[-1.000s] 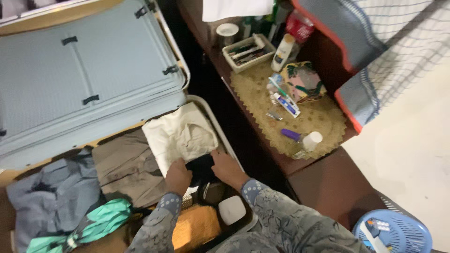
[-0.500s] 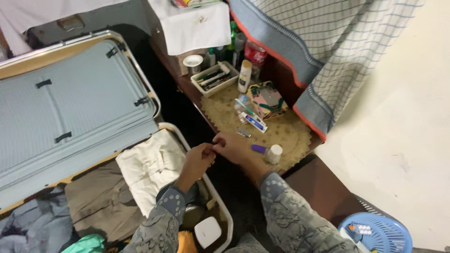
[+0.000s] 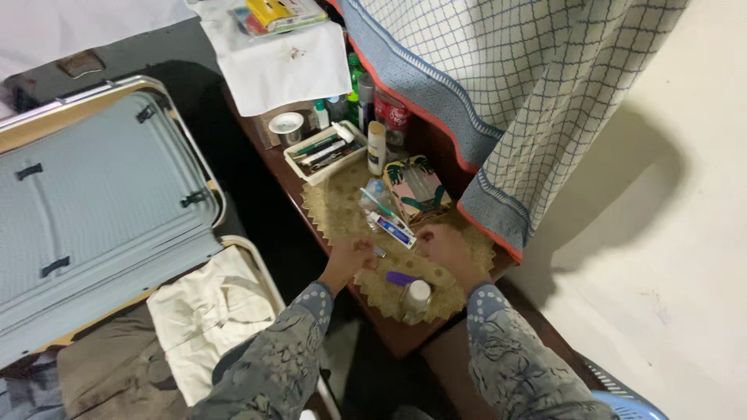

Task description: The person folds an orange towel on a bed and then packs it into an open suitcase. The person also places a hairbrush, a small black pouch, a toothbrush, toothpaste, a small bottle, and a tissue pack into the suitcase alongside folded clothes.

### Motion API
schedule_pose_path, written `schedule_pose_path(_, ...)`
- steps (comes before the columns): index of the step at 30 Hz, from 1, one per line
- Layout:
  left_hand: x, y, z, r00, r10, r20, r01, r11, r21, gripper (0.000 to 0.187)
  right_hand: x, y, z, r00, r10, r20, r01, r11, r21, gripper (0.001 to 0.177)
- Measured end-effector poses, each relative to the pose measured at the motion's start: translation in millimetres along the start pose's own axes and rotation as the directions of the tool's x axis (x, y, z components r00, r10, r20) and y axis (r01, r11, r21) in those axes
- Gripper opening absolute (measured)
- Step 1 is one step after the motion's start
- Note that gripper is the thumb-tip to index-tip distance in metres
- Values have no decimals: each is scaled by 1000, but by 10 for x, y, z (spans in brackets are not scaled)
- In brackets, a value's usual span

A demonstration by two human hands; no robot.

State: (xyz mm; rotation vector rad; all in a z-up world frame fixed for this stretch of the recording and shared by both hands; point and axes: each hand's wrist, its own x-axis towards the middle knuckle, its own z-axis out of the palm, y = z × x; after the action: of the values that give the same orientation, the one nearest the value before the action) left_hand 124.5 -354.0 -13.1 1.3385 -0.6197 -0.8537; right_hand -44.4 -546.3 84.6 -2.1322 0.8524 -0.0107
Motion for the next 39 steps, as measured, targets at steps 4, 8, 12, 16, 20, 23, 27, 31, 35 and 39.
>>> schedule_pose_path(4,410,-278,124,975,-162,-149,157,986,-49,20,322,410,231,944,-293,-150,271,951,-151,25)
schedule_pose_path(8,787,-641,144,944,-186,-274,163,981,-103,30,503,513,430,968,-211,-133,203,976,-73,27)
schedule_pose_path(12,1071,-1003,117,947,-202,-249,109,933,-342,35,518,541,540,933,-281,-222,255,957,-140,32)
schedule_pose_path(16,1089,-1158,195,901,-175,-396,183,983,-17,41,777,519,652,956,-225,-190,166,945,-283,33)
schedule_pose_path(20,1048,-1042,303,855,-255,-452,202,966,-162,54,892,530,738,952,-294,-81,264,927,-266,36)
schedule_pose_path(23,1047,-935,346,830,-348,-436,222,923,-314,60,818,492,793,910,-389,-143,377,920,-108,36)
schedule_pose_path(27,1058,-911,372,779,-412,-472,235,890,-390,58,734,431,810,900,-376,-222,365,927,-91,27)
schedule_pose_path(31,1042,-864,357,813,-347,-467,213,925,-316,34,805,369,764,841,-452,-296,441,891,-107,22)
schedule_pose_path(35,913,-723,349,853,-367,-372,205,890,-408,18,769,285,689,813,-500,-299,536,843,46,22)
schedule_pose_path(39,813,-525,287,889,-270,-370,160,940,-301,18,667,109,548,922,-360,-143,384,898,215,22)
